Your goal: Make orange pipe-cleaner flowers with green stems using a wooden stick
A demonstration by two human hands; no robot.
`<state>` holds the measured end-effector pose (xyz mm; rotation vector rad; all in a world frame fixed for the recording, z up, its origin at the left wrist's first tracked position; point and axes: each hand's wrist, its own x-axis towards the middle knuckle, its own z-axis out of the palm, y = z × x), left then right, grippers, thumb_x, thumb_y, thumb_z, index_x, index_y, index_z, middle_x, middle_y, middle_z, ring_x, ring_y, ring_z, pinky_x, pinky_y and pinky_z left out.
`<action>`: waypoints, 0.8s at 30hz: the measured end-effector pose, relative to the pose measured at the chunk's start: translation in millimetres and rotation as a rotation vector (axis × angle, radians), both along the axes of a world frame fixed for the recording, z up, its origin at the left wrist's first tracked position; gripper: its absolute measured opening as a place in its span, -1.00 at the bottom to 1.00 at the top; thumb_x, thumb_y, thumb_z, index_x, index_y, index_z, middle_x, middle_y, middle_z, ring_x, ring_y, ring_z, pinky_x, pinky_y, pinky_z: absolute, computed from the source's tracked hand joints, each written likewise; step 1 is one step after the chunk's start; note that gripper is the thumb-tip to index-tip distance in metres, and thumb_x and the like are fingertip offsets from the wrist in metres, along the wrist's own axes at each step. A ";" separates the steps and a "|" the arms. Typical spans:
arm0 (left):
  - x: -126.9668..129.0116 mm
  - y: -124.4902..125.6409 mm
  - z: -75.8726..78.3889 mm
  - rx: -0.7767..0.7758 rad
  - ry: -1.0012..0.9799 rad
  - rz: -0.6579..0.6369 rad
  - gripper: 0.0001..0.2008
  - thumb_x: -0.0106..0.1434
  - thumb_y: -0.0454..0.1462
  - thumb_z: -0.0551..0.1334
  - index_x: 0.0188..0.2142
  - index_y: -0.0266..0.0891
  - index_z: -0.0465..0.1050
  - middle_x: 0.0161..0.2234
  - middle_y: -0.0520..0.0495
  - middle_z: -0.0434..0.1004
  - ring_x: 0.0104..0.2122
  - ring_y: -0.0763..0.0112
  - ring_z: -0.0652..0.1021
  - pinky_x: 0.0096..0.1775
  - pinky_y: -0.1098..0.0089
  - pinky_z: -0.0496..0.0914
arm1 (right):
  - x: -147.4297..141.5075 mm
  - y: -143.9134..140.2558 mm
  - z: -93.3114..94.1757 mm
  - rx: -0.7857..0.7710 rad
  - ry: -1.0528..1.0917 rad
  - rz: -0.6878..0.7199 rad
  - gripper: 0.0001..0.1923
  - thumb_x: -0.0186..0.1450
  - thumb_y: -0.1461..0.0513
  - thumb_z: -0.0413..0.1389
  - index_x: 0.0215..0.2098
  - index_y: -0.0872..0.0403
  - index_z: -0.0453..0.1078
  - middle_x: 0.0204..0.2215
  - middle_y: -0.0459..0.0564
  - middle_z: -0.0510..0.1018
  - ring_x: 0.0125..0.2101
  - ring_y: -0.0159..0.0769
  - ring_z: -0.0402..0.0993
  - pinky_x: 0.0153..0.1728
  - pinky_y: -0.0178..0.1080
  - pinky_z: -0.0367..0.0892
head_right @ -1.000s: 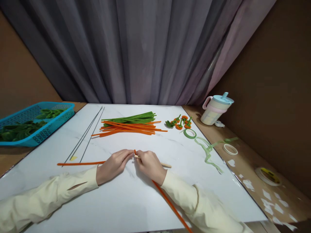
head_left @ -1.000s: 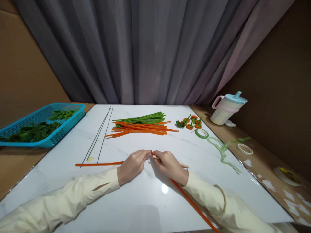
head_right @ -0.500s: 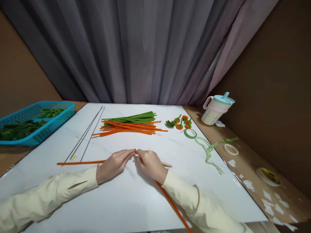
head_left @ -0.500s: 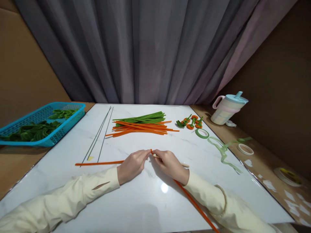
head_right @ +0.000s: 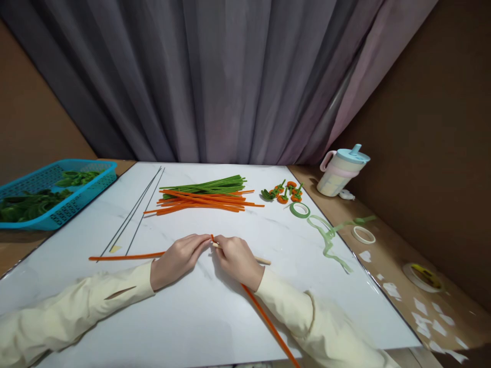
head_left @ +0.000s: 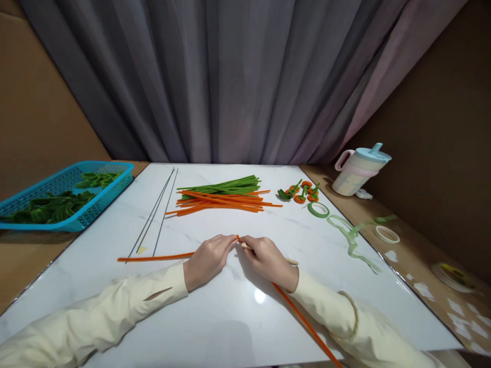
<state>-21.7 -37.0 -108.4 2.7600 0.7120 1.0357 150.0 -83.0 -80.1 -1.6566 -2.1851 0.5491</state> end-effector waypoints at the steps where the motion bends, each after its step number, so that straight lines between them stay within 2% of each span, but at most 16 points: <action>1: 0.0 -0.7 1.0 0.012 -0.002 0.006 -0.79 0.38 -0.34 -0.02 -0.16 -0.32 0.37 -0.32 -0.12 0.57 -0.34 0.32 0.57 -0.27 0.31 0.49 | 0.2 0.2 -0.1 -0.002 0.006 0.000 -0.76 0.26 0.41 -0.07 -0.19 0.15 0.38 -0.38 0.06 0.58 -0.38 -0.26 0.50 -0.34 -0.34 0.22; 8: -0.9 -4.0 6.5 0.052 0.018 0.076 -0.84 0.32 -0.34 0.07 -0.21 -0.31 0.42 -0.45 -0.07 0.55 -0.47 0.32 0.49 -0.40 0.33 0.41 | 0.3 0.1 1.0 0.003 0.020 0.009 -0.76 0.25 0.40 -0.07 -0.24 0.14 0.41 -0.39 0.04 0.59 -0.40 -0.29 0.49 -0.35 -0.35 0.23; 15: -2.0 -0.6 -0.2 0.144 0.052 0.046 -0.75 0.36 -0.36 -0.02 -0.14 -0.32 0.41 -0.47 -0.08 0.54 -0.49 0.38 0.48 -0.43 0.41 0.38 | 0.4 -0.2 -0.8 0.038 0.000 0.021 -0.79 0.24 0.41 -0.08 -0.30 0.12 0.37 -0.48 -0.02 0.54 -0.48 -0.34 0.43 -0.41 -0.37 0.18; 24: -4.1 1.0 -2.2 0.143 0.078 0.006 -0.72 0.33 -0.38 -0.03 -0.07 -0.37 0.38 -0.49 -0.10 0.55 -0.52 0.36 0.54 -0.48 0.40 0.42 | 1.9 0.9 -2.1 0.059 0.009 0.069 -0.83 0.22 0.42 -0.09 -0.36 0.11 0.30 -0.53 -0.05 0.48 -0.51 -0.36 0.37 -0.43 -0.38 0.14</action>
